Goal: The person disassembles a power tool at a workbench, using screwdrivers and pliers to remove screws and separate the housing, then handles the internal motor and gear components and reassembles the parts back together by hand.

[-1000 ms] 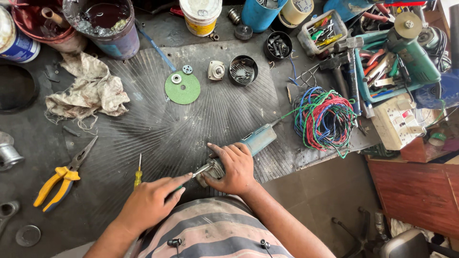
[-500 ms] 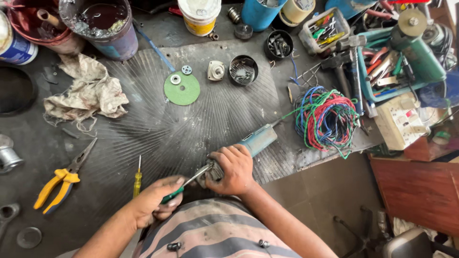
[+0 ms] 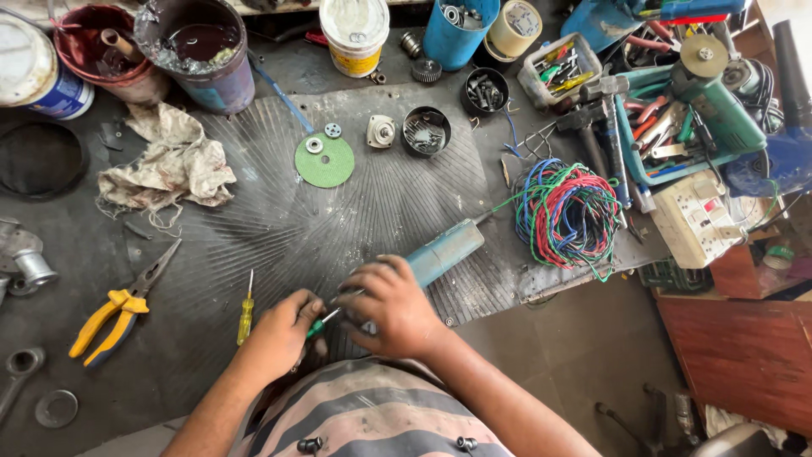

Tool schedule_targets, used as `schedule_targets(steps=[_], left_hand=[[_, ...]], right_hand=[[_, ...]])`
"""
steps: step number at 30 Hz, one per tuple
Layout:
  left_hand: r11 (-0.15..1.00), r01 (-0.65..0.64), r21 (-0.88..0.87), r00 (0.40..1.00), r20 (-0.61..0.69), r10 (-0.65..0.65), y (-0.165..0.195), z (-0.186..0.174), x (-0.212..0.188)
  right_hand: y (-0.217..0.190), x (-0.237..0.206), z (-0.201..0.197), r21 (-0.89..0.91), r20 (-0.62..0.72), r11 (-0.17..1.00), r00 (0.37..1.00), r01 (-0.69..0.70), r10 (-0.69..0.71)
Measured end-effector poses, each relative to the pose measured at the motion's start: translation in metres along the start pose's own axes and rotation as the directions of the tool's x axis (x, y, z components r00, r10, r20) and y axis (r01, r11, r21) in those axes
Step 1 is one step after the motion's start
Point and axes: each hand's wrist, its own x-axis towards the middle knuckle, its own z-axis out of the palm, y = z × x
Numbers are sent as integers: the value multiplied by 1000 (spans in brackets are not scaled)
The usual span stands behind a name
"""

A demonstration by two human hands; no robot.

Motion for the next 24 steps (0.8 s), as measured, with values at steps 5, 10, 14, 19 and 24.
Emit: schedule_targets(steps=[5, 10, 14, 19, 24], left_hand=[[988, 121, -101, 992, -35, -125, -2, 2, -7], [837, -547, -10, 800, -300, 519, -28, -11, -38], [784, -616, -76, 738, -404, 540, -49, -2, -59], [965, -189, -183, 896, -435, 93, -50, 18, -55], [905, -426, 16, 775, -510, 374, -47, 9, -61]], right_hand=[[-10, 2, 19, -61, 190, 997, 981, 53, -41], [-5, 3, 25, -126, 154, 990, 987, 65, -45], [-9, 4, 26, -129, 185, 990, 982, 62, -38], [-5, 3, 27, -19, 231, 999, 972, 44, -38], [-4, 3, 31, -101, 200, 993, 979, 58, -37]])
